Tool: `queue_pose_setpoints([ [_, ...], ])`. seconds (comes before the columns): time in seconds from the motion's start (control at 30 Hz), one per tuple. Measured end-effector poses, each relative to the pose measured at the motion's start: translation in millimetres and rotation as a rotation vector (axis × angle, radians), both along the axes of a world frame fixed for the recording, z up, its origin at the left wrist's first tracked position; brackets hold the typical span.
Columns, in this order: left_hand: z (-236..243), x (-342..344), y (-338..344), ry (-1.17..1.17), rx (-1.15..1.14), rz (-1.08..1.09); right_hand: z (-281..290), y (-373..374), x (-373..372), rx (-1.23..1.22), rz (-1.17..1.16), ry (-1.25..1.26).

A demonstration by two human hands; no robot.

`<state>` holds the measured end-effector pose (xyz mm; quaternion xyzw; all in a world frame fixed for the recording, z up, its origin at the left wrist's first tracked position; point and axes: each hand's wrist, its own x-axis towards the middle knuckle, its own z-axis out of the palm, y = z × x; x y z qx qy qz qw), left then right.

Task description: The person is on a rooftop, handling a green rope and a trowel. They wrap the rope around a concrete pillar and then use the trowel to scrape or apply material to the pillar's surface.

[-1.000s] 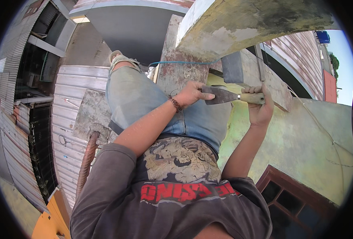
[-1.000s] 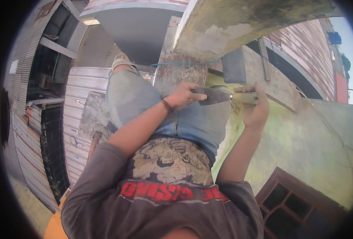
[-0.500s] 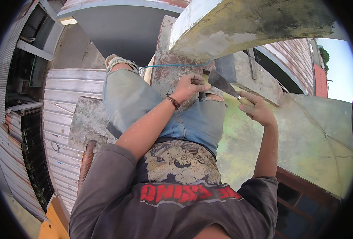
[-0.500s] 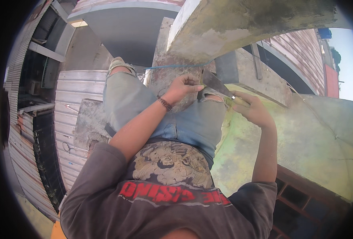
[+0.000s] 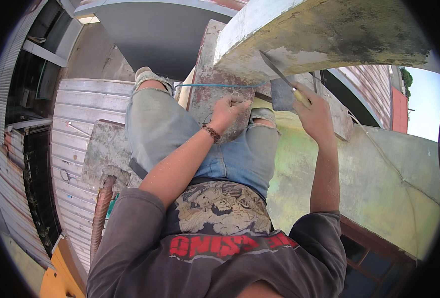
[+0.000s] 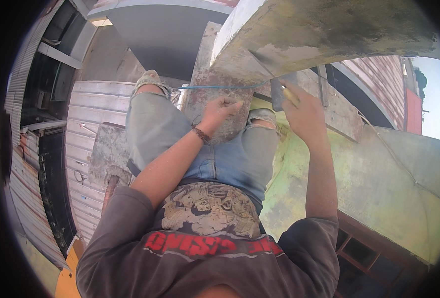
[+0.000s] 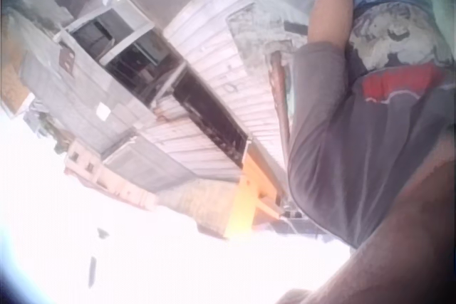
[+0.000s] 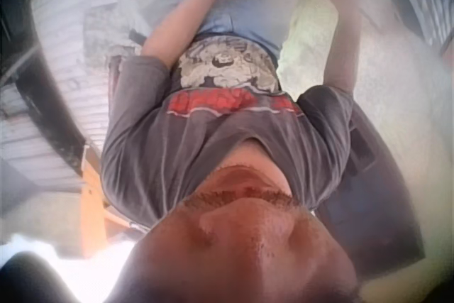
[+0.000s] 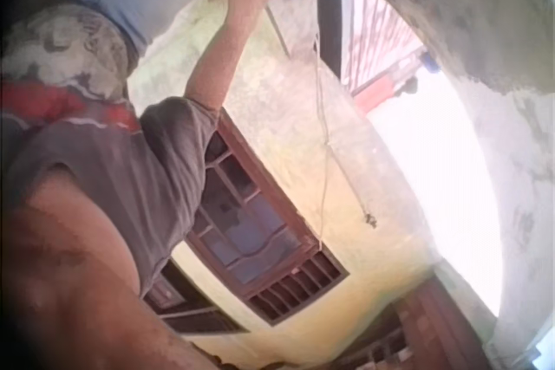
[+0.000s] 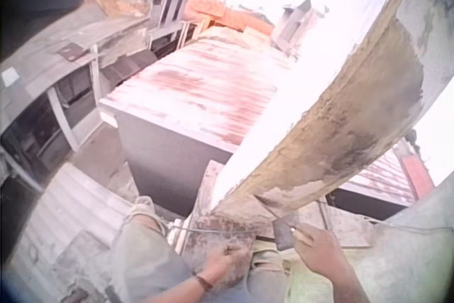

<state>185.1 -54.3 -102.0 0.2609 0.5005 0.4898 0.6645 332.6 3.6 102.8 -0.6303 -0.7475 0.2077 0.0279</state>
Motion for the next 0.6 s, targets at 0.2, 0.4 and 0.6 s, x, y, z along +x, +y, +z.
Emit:
queue_pose_setpoints([
  [0.2, -6, 15, 4, -0.026, 0.008, -0.004, -4, -15, 15, 0.201, 0.031, 0.054],
  [0.4, -16, 32, -6, 0.131, 0.134, 0.014, 7, -12, 31, 0.087, -0.004, 0.071],
  [0.6, -20, 23, 1, 0.064, 0.063, -0.036, -7, -5, 37, 0.223, 0.070, 0.070],
])
